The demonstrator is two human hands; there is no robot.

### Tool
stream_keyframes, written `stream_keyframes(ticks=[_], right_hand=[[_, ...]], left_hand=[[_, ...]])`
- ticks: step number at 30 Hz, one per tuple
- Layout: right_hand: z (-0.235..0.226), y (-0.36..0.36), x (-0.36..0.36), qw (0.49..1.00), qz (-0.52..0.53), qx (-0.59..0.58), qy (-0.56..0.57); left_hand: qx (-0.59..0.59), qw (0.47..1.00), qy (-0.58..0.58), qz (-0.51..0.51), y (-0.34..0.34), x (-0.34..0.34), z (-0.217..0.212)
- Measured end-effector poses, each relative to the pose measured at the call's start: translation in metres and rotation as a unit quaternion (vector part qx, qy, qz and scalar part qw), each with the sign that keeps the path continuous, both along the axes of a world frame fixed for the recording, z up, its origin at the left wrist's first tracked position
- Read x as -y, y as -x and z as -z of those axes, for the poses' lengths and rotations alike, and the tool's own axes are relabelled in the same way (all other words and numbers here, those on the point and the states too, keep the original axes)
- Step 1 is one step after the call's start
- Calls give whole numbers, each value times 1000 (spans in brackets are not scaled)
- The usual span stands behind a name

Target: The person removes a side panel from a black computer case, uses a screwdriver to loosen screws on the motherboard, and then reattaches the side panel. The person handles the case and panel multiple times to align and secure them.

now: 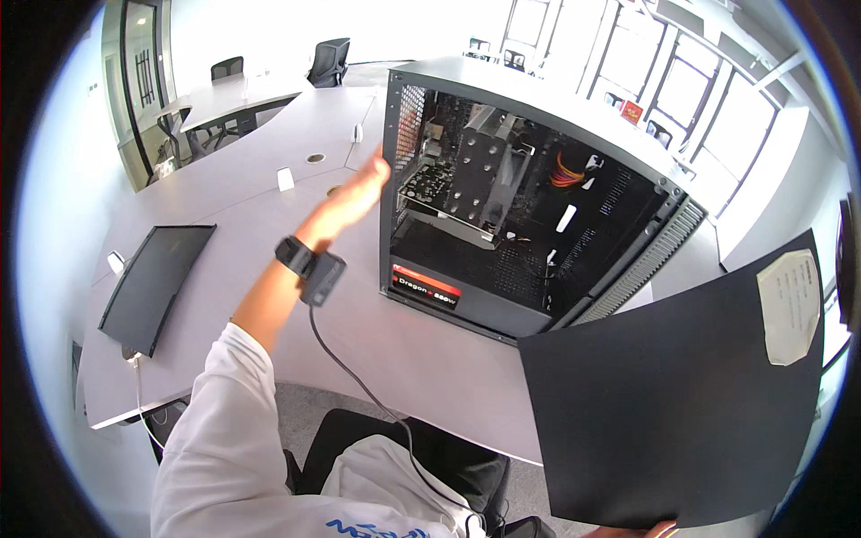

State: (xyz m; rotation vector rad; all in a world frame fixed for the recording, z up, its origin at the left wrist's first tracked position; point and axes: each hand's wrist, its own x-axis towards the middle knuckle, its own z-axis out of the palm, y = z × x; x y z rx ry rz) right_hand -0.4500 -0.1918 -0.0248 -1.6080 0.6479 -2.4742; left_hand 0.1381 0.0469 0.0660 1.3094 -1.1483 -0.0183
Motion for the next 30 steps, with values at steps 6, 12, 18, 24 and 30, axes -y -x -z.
stream_keyframes(ticks=[6, 12, 18, 24, 30], right_hand=[[13, -9, 27, 997, -16, 64, -30], [17, -7, 34, 998, 46, 23, -28], [4, -13, -2, 983, -60, 142, -102], [-20, 2, -50, 966, -138, 186, -112], [-14, 27, -71, 958, -167, 209, -104]], left_hand=[[-123, 984, 129, -18, 43, 22, 8], [-120, 977, 164, 61, 69, 22, -7], [4, 985, 147, -91, 123, 26, -1], [90, 960, 81, -253, 200, 25, 9], [183, 953, 56, -236, 243, 18, 9]])
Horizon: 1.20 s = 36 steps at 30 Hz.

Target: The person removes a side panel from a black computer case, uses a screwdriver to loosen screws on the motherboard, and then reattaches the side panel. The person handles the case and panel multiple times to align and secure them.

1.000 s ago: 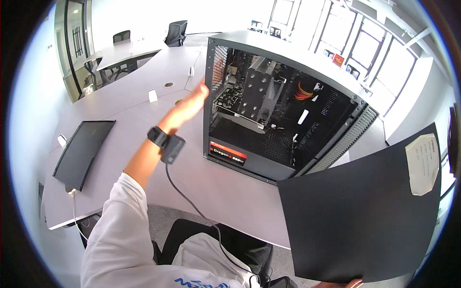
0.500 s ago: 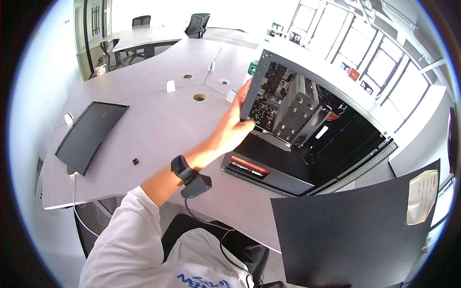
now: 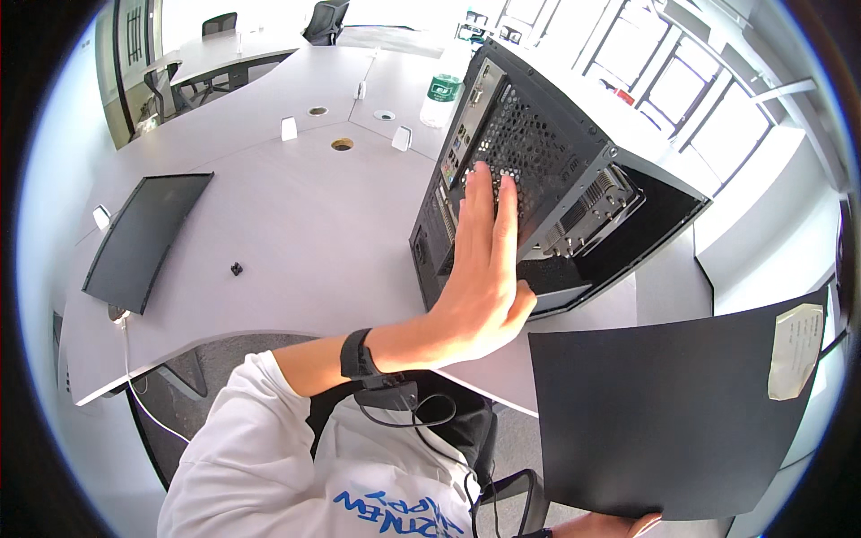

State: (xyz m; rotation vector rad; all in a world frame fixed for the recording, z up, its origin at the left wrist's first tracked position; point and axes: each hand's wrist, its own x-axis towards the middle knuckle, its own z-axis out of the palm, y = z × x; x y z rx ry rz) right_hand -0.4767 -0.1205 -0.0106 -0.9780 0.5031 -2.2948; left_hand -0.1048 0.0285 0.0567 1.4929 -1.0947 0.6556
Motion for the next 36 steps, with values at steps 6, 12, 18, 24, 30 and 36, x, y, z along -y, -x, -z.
stream_keyframes(ticks=[6, 12, 18, 24, 30, 36], right_hand=[[17, 37, -1, 984, -83, 131, -88], [35, 52, 19, 999, -16, 22, -29], [39, 49, 16, 1000, 6, -25, -4], [23, 20, 0, 995, 26, 51, -77], [32, 3, -3, 997, 19, 47, -64], [36, 4, -5, 996, 68, 40, -49]], left_hand=[[69, 994, -79, 9, -46, -58, -36], [330, 942, -14, 56, -108, -50, -135], [356, 910, -161, 138, -115, -11, -160], [401, 889, -141, 170, -119, -5, -175], [239, 955, -154, 88, -61, 1, -156], [294, 944, -133, 64, -39, 35, -162]])
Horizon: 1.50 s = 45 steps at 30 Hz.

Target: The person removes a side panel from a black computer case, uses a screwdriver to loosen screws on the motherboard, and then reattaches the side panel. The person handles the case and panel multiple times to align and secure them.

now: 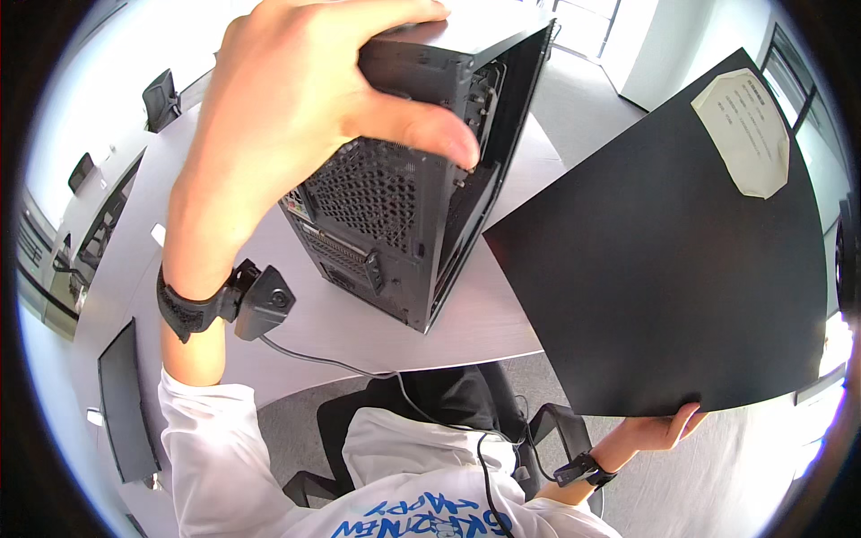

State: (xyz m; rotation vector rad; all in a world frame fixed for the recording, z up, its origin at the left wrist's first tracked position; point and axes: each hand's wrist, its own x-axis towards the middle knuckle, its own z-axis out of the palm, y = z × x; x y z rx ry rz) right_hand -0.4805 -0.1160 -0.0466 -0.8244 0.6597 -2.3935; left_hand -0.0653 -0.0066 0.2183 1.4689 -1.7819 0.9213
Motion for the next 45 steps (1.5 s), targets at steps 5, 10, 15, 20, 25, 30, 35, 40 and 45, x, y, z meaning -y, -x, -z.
stream_keyframes(ticks=[5, 10, 15, 20, 25, 30, 35, 40, 45], right_hand=[[-9, 1, -1, 997, 69, -30, -4], [-7, 7, -6, 991, 111, -69, 6], [-3, 30, -11, 985, 153, -71, 31], [-23, 52, -19, 986, 94, -100, 98], [-38, 56, -24, 989, 44, -34, 137], [-28, 46, -19, 995, 11, 23, 99], [-14, 12, -6, 998, 14, 6, 56], [-15, -27, 2, 999, -9, -3, 37], [-13, -63, 10, 998, -57, -22, 8]], left_hand=[[5, 986, -88, -141, 19, 44, -1], [56, 978, -87, -181, 43, 101, 10], [59, 978, 65, -190, 79, 168, 25], [69, 987, -30, -144, 80, 176, 23], [47, 972, 222, 69, 51, 115, 48], [-196, 953, 191, 129, -56, 72, 60], [-389, 913, 116, 24, -149, 116, 101], [-425, 905, 5, 30, -196, 193, 152], [-471, 877, -30, 95, -224, 258, 162]])
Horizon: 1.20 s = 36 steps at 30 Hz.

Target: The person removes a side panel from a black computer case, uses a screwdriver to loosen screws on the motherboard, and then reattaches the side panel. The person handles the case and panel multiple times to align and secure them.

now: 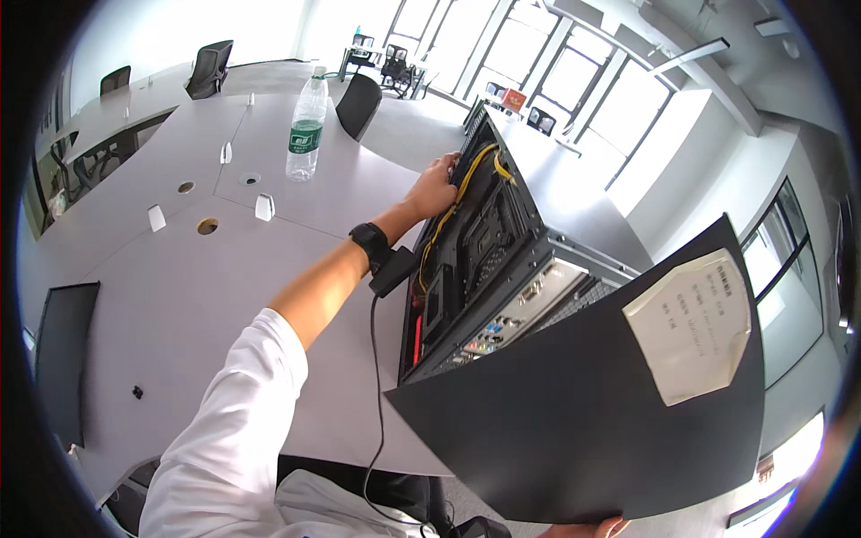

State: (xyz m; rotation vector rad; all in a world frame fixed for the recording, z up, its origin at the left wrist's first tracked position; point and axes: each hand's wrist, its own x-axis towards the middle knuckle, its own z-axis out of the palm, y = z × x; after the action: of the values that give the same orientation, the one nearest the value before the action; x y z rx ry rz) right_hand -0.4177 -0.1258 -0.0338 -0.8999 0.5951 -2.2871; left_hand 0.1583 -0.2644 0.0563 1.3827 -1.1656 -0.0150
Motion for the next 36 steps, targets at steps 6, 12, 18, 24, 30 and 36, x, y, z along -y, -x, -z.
stream_keyframes(ticks=[6, 12, 18, 24, 30, 36], right_hand=[[13, -22, 18, 996, -91, -2, -17], [23, -41, 49, 941, -328, -34, 74], [13, -87, 53, 944, -317, -18, 86], [0, -122, 57, 907, -402, -45, 114], [4, -137, 57, 890, -439, -24, 120], [0, -145, 44, 896, -431, -19, 107]], left_hand=[[-147, 978, -9, 148, -26, 10, -1], [-152, 974, -48, 162, -29, 12, 6], [-144, 977, -20, 155, -34, 3, 11], [-120, 976, 35, 179, -46, -46, 21], [-110, 972, 42, 202, -43, -111, 30], [-85, 981, 21, 173, -22, -166, 32]])
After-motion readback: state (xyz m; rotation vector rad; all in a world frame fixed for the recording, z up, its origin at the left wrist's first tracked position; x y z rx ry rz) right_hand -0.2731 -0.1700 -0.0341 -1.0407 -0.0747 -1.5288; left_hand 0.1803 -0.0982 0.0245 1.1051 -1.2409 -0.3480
